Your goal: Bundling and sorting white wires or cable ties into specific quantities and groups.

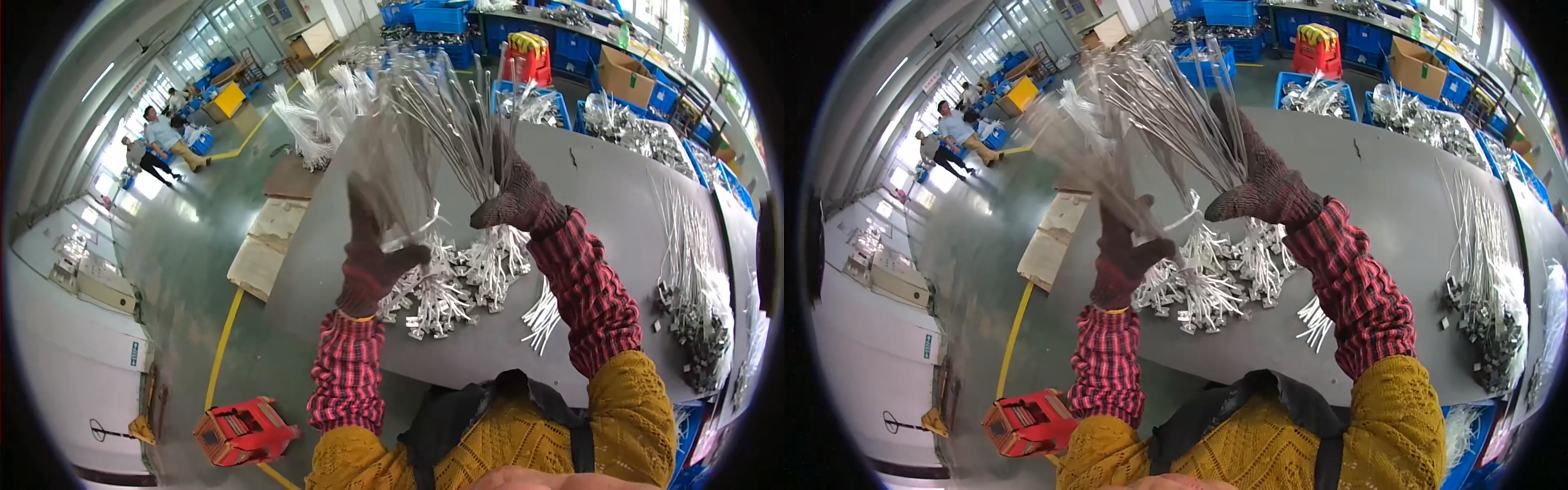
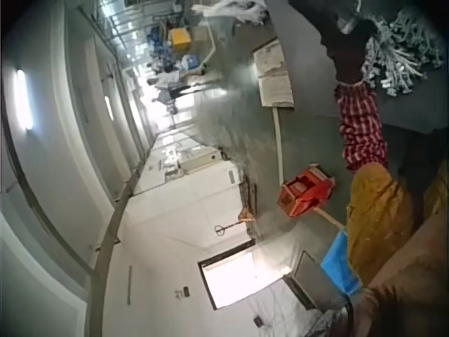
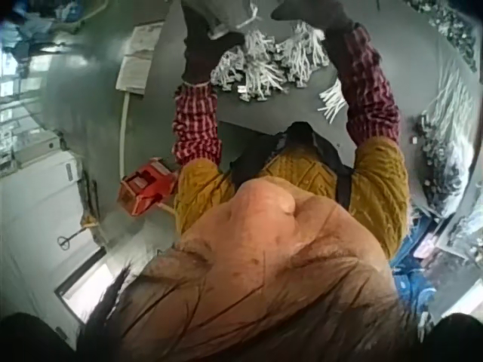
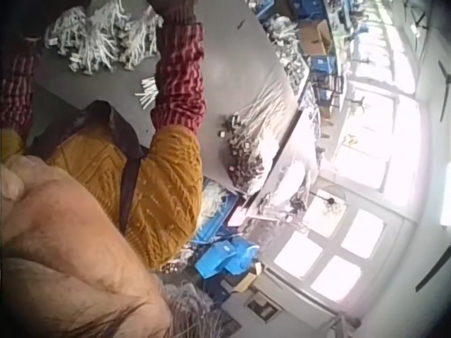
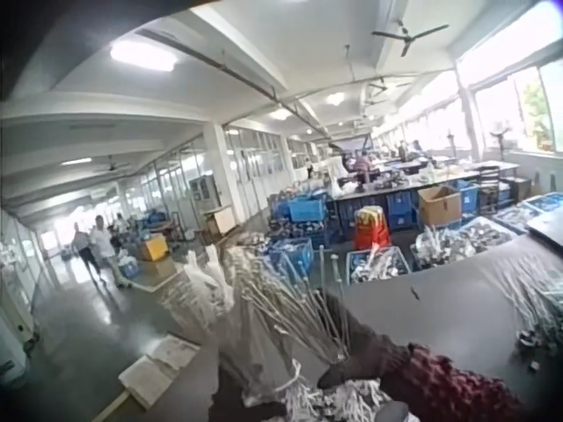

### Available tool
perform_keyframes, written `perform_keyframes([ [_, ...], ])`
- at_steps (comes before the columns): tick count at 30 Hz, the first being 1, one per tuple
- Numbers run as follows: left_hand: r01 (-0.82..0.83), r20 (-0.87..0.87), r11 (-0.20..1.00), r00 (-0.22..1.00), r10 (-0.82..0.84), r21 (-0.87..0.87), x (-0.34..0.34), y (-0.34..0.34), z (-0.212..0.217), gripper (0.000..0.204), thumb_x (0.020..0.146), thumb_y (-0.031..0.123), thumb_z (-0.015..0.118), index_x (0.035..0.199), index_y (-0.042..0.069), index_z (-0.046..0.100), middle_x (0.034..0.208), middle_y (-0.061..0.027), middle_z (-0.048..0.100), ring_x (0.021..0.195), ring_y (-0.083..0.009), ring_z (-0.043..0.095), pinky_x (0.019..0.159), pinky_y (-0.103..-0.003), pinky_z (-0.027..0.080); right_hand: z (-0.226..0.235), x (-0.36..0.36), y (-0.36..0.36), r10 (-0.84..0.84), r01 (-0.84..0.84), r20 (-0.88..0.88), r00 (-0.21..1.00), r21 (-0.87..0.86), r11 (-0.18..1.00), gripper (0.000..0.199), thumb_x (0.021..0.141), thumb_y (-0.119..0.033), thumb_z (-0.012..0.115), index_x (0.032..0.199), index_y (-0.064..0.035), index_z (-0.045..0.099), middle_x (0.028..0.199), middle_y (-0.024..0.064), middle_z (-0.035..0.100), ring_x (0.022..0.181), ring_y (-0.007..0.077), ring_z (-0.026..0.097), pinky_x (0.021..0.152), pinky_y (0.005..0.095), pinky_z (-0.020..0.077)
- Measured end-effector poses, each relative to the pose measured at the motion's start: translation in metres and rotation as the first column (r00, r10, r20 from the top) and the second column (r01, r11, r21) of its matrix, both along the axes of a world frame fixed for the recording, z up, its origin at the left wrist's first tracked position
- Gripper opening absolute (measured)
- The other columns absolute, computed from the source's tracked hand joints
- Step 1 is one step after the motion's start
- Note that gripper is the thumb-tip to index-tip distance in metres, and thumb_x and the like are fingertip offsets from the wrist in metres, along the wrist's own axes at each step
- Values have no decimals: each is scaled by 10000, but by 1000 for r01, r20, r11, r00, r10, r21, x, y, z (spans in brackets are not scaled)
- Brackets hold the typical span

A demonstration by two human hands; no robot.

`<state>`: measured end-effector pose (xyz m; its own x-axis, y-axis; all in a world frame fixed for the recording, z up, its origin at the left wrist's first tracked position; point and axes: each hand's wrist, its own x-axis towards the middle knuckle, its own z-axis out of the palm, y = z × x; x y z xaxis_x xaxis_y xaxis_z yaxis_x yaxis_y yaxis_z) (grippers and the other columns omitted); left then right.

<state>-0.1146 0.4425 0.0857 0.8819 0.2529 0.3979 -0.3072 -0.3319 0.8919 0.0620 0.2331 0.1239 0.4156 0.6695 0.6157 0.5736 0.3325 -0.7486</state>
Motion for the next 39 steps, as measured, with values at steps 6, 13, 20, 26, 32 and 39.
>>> perform_keyframes([
  [6, 19, 58, 978, 998, -32, 209, 59, 34, -16, 1021, 779, 197, 826, 1528, -19, 167, 1438, -190, 463, 1364, -229, 400, 1096, -366, 356, 24, -4, 104, 143, -137, -205, 968, 46, 990, 1350, 576, -243, 959, 1572, -64, 64, 1527, 147, 352, 1355, 234, 405, 1099, 383, 377],
  [13, -25, 233, 970, 969, 84, -243, 109, 96, -8, 357, 963, 142, 567, 1281, -17, 536, 1102, -148, 653, 1046, -170, 604, 849, -357, 497, 57, -5, 243, -205, 197, -330, 922, -57, 979, 572, 781, -34, 711, 1322, -25, 525, 1014, 45, 637, 882, 116, 601, 731, 299, 533],
  [20, 39, 507, 999, 861, -48, 29, 194, 234, 20, 379, 968, 242, 595, 1257, 1, 560, 1071, -171, 682, 992, -271, 667, 816, -388, 512, 96, 67, 352, -272, 277, -72, 960, 69, 958, 441, 822, -151, 734, 1214, -21, 580, 900, 65, 661, 792, 133, 609, 714, 331, 531],
  [26, 34, 12, 964, 999, -39, 264, 234, 333, -26, 679, 912, 547, 587, 1413, 114, 436, 1212, -225, 641, 1118, -407, 617, 879, -453, 478, 37, 119, 425, -357, 345, -148, 922, -100, 933, 403, 829, -183, 743, 1182, -44, 605, 929, 36, 653, 844, 121, 595, 743, 312, 508],
  [32, -48, -128, 893, 985, 117, 447, 239, 378, -31, 698, 938, 536, 568, 1469, 132, 365, 1329, -257, 542, 1204, -431, 547, 910, -468, 477, 33, 145, 407, -340, 338, 22, 940, -186, 923, 748, 805, -295, 791, 1413, -37, 440, 1201, 158, 630, 1093, 220, 598, 928, 357, 491],
  [39, -373, 88, 842, 895, 438, -390, 130, 376, -92, 335, 970, 302, 555, 1160, 34, 618, 993, -62, 661, 847, -152, 637, 733, -305, 530, -35, 85, 187, -195, 249, -499, 844, 44, 967, 518, 951, -294, 633, 1332, 36, 518, 1111, 166, 664, 1017, 238, 653, 910, 349, 525],
])
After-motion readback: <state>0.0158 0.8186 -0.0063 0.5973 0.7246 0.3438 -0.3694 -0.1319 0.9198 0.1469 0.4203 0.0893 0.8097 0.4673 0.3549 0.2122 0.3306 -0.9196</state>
